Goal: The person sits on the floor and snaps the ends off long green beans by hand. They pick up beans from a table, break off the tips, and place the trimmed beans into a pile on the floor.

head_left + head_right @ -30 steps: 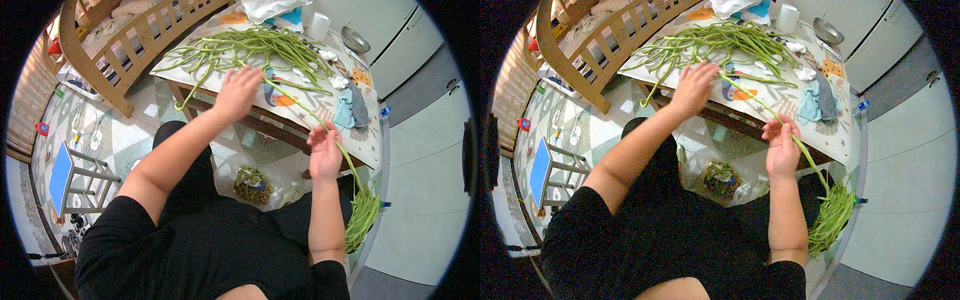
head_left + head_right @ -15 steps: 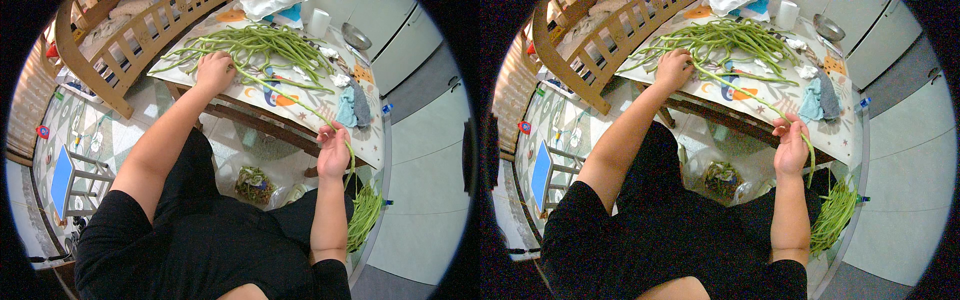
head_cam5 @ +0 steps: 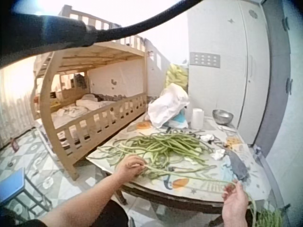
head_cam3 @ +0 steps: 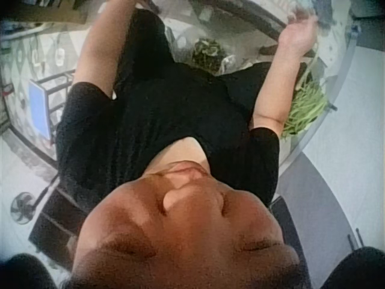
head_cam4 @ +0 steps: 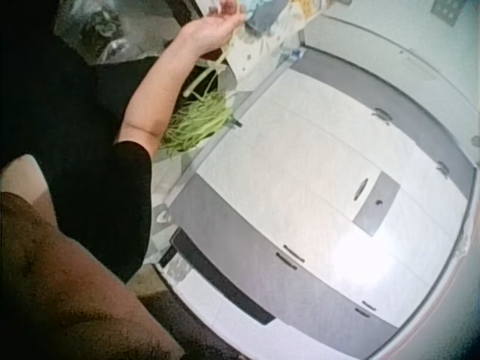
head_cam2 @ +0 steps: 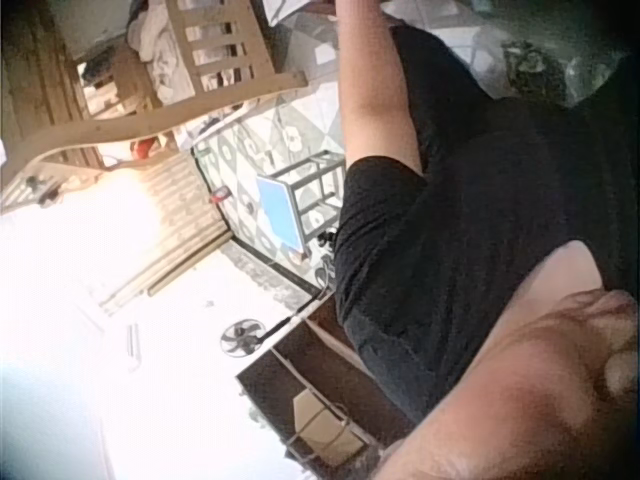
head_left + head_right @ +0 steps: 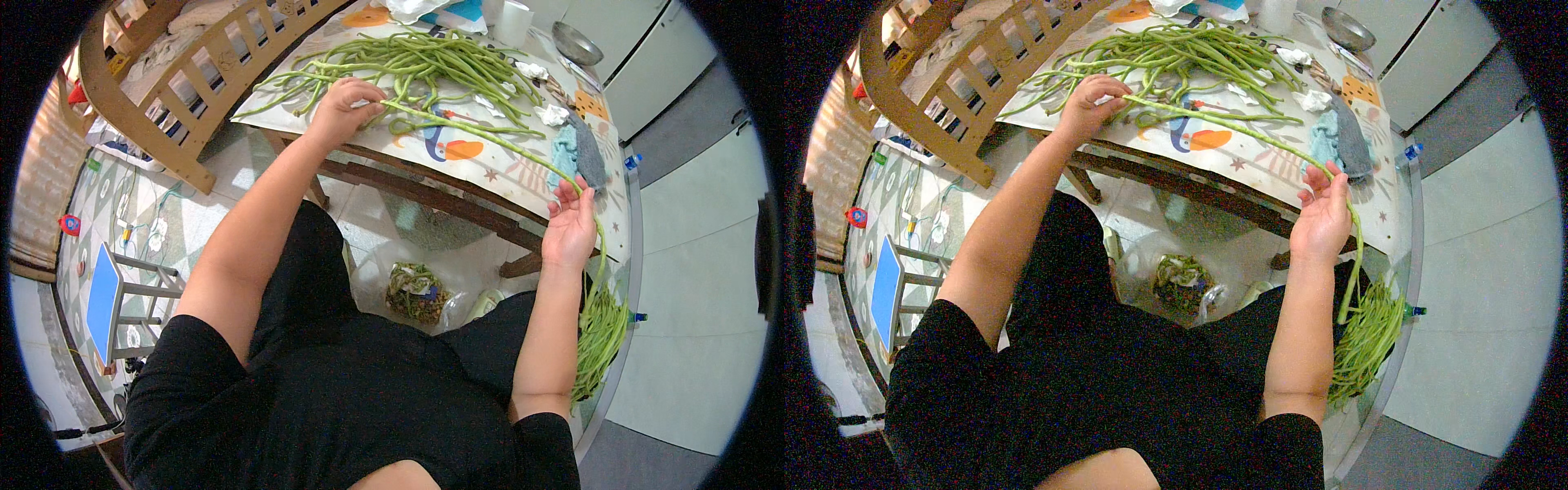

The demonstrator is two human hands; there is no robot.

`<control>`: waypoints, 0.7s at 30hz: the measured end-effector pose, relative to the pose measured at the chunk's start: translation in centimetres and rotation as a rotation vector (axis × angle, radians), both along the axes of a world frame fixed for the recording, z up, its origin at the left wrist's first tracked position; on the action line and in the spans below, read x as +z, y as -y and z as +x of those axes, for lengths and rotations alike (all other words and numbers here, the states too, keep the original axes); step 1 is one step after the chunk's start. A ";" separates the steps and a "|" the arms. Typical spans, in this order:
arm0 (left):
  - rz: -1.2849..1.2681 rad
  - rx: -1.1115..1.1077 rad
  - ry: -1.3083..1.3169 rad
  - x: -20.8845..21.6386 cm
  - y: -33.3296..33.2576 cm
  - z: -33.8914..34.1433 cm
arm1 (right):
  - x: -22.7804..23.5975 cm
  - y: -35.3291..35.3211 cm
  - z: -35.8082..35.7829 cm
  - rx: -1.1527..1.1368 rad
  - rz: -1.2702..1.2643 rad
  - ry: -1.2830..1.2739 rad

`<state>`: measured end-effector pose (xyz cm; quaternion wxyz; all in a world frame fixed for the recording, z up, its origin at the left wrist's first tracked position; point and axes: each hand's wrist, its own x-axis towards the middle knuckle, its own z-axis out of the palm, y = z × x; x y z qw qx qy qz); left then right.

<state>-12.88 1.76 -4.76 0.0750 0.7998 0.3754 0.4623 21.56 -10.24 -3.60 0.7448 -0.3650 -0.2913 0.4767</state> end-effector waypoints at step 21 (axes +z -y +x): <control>-1.015 0.175 0.760 2.0 -1.5 -1.1 | -1.2 0.5 2.1 0.224 -0.007 -0.168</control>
